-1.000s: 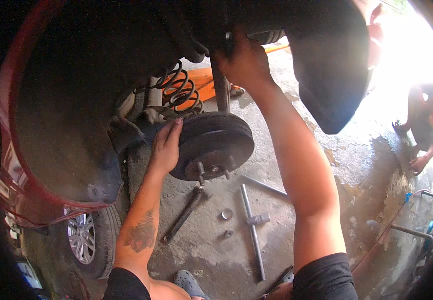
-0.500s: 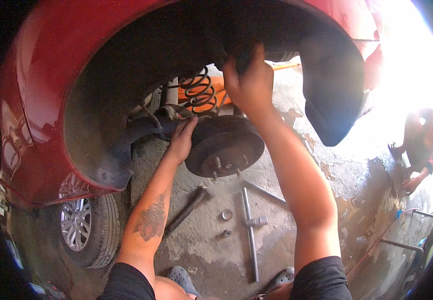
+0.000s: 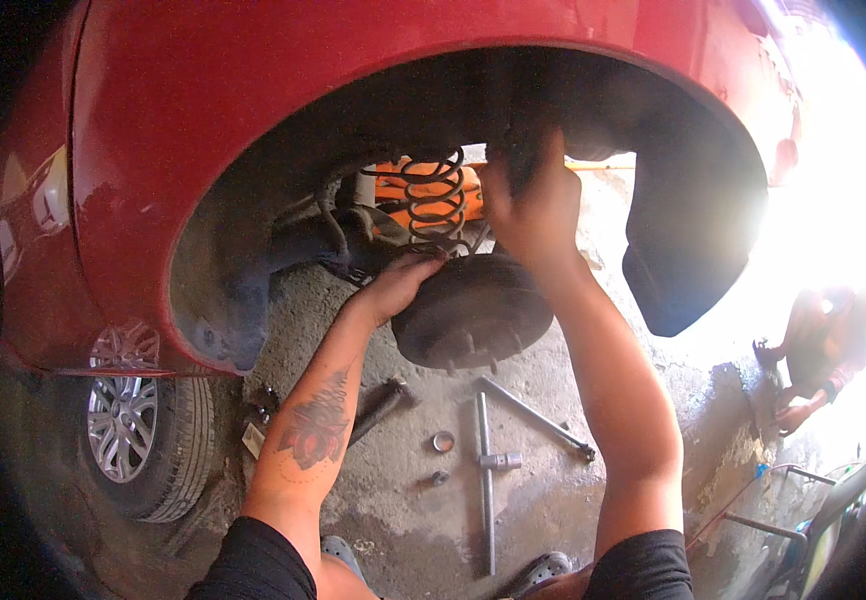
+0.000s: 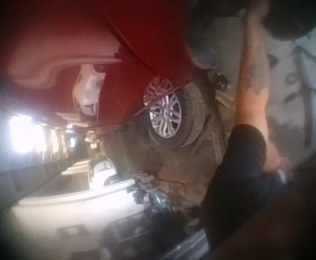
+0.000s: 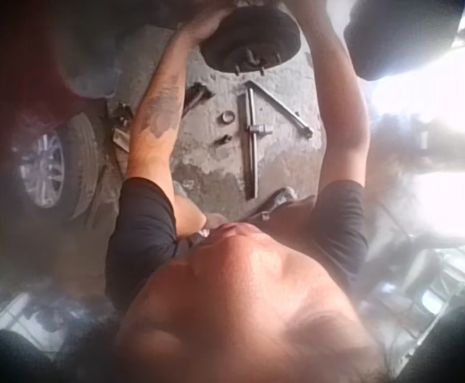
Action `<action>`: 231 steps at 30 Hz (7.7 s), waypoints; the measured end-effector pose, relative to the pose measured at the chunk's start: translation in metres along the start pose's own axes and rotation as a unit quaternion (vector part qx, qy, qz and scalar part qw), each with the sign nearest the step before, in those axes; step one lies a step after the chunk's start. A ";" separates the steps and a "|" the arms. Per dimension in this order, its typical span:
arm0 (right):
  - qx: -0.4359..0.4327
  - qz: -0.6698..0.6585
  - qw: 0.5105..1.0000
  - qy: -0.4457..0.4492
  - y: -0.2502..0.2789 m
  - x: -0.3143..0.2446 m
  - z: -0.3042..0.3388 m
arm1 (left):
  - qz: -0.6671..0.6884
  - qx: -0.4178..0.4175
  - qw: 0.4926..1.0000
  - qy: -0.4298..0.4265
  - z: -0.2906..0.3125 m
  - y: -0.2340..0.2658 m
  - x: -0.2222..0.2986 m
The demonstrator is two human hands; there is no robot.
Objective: The person uses a hammer and a screwdriver to remove a brake disc from a car. They repeatedly strike the disc and pry at it to loosen it from the hub.
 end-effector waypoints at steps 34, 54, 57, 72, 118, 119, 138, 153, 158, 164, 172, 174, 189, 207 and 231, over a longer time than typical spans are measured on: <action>-0.134 0.415 0.892 0.120 -0.127 0.025 -0.035 | 0.022 0.030 0.995 -0.089 -0.010 0.003 -0.003; 0.024 -0.328 0.786 -0.524 0.159 0.223 0.148 | -0.236 0.167 0.957 -0.010 0.000 -0.006 0.023; -0.001 -0.191 0.819 -0.540 0.162 0.249 0.179 | -0.351 0.153 0.924 0.019 -0.014 -0.004 0.030; -0.136 -0.300 0.857 -0.396 0.114 0.251 0.300 | -0.383 0.098 0.877 0.273 -0.041 0.028 0.024; -0.090 0.022 0.948 -0.305 0.097 0.325 0.162 | -0.332 0.146 0.887 0.285 -0.038 -0.016 0.031; -0.131 0.030 0.932 -0.337 0.083 0.337 0.159 | -0.326 0.150 0.893 0.273 -0.039 -0.015 0.031; -0.126 -0.047 0.810 -0.571 0.097 0.369 0.296 | -0.381 0.118 0.910 0.111 -0.042 -0.060 0.049; -0.329 0.340 0.742 -0.476 0.186 0.359 0.422 | -0.378 0.094 0.917 0.084 -0.042 -0.061 0.047; -0.452 0.333 0.681 -0.470 0.183 0.305 0.390 | -0.345 0.059 0.931 0.108 -0.044 -0.059 0.041; -0.719 0.307 0.536 -0.320 0.094 0.230 0.404 | -0.342 -0.015 0.939 0.033 -0.057 -0.052 0.030; -0.496 0.108 0.580 -0.637 -0.128 0.124 0.517 | -0.375 -0.075 0.924 0.022 -0.074 -0.046 0.015; -0.401 0.080 0.576 -0.708 -0.172 0.090 0.544 | -0.338 -0.074 0.938 0.019 -0.074 -0.048 0.015; -0.110 0.148 0.568 -0.802 -0.157 0.051 0.569 | -0.384 -0.080 0.920 0.009 -0.087 -0.045 0.003; 0.283 -0.379 0.421 -0.774 -0.011 0.037 0.522 | -0.271 -0.042 0.956 0.105 -0.060 -0.056 0.020; 0.601 -0.400 0.461 -0.516 0.023 -0.016 0.445 | -0.396 -0.267 0.868 -0.139 -0.105 -0.085 0.079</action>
Point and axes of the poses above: each hand's wrist, its own z-axis away from the middle knuckle, its own y-axis out of the back of the hand, x = y × z, the point moved 8 cm from there along -z, towards the middle knuckle, and after that the axes turned 12 degrees about -y, right-handed, at the moved point
